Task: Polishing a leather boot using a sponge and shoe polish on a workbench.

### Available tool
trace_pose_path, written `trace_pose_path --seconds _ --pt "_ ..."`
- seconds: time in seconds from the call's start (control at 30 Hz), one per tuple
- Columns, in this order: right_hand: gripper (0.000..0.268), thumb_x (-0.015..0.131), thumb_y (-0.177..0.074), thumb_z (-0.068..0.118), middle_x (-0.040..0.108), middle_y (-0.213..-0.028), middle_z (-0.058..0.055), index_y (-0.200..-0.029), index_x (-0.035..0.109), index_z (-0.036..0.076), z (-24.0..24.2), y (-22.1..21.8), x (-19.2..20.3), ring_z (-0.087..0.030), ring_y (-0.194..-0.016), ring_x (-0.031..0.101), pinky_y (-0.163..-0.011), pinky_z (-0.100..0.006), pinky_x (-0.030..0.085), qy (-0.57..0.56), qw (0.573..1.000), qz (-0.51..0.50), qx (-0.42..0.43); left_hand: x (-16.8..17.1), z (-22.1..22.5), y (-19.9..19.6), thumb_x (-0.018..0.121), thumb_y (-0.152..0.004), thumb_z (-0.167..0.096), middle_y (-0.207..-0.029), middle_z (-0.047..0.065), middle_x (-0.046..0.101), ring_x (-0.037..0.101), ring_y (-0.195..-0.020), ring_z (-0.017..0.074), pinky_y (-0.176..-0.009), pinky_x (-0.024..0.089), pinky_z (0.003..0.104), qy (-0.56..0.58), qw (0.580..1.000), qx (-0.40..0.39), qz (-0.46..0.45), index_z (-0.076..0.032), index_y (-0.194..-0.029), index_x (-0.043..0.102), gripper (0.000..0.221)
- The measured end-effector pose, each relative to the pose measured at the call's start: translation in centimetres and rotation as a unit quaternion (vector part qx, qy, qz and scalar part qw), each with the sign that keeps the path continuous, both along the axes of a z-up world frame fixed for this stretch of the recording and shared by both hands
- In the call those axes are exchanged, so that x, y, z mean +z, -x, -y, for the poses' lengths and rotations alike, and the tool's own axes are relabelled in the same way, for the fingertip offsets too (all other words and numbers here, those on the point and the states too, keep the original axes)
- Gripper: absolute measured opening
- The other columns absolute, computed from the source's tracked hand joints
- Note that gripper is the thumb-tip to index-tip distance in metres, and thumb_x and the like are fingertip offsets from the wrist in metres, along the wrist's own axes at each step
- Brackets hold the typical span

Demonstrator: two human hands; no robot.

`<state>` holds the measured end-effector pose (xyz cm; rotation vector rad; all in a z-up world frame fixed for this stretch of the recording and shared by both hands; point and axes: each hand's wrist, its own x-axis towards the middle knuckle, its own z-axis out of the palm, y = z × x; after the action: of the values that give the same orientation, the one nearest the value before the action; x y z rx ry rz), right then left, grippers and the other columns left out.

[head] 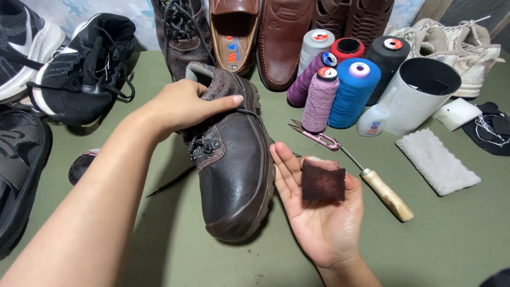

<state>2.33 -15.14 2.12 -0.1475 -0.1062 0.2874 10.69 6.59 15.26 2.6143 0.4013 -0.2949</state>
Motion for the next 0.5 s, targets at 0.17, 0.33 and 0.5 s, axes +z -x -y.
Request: trace_pose_path --seconds 0.17,0.33,0.5 --pt "0.043 0.068 -0.082 0.033 0.056 -0.141 -0.039 -0.103 0.069 -0.004 0.0 -0.3 -0.9 -0.047 -0.143 0.047 -0.119 -0.054 0.035 0.005 1.000 -0.025 0.012 -2.3 -1.4 -0.8 0.070 -0.089 -0.057 -0.080 0.002 0.071 0.065 -0.073 0.0176 -0.070 0.049 0.031 0.105 0.993 0.044 0.033 -0.011 -0.078 0.072 0.047" --pt "0.049 0.066 -0.077 0.041 0.062 -0.138 -0.032 -0.101 0.071 -0.002 0.8 -1.0 -2.4 -0.043 -0.138 0.055 -0.114 -0.056 0.042 0.034 0.996 -0.086 -0.005 -2.2 -1.3 1.5 0.074 -0.082 -0.049 -0.091 0.001 0.073 0.066 -0.082 0.0148 -0.074 0.050 0.031 0.173 0.964 0.162 0.122 -0.017 -0.104 0.083 0.040" --pt "0.044 0.064 -0.077 0.040 0.065 -0.134 -0.031 -0.097 0.067 0.001 0.7 -1.2 -1.2 -0.041 -0.136 0.060 -0.113 -0.050 0.046 0.044 0.983 -0.166 -0.062 -3.4 -0.7 5.5 0.074 -0.083 -0.038 -0.097 -0.005 0.074 0.066 -0.086 0.0070 -0.078 0.054 0.027 0.341 0.840 0.320 0.275 -0.014 -0.100 0.080 0.030"
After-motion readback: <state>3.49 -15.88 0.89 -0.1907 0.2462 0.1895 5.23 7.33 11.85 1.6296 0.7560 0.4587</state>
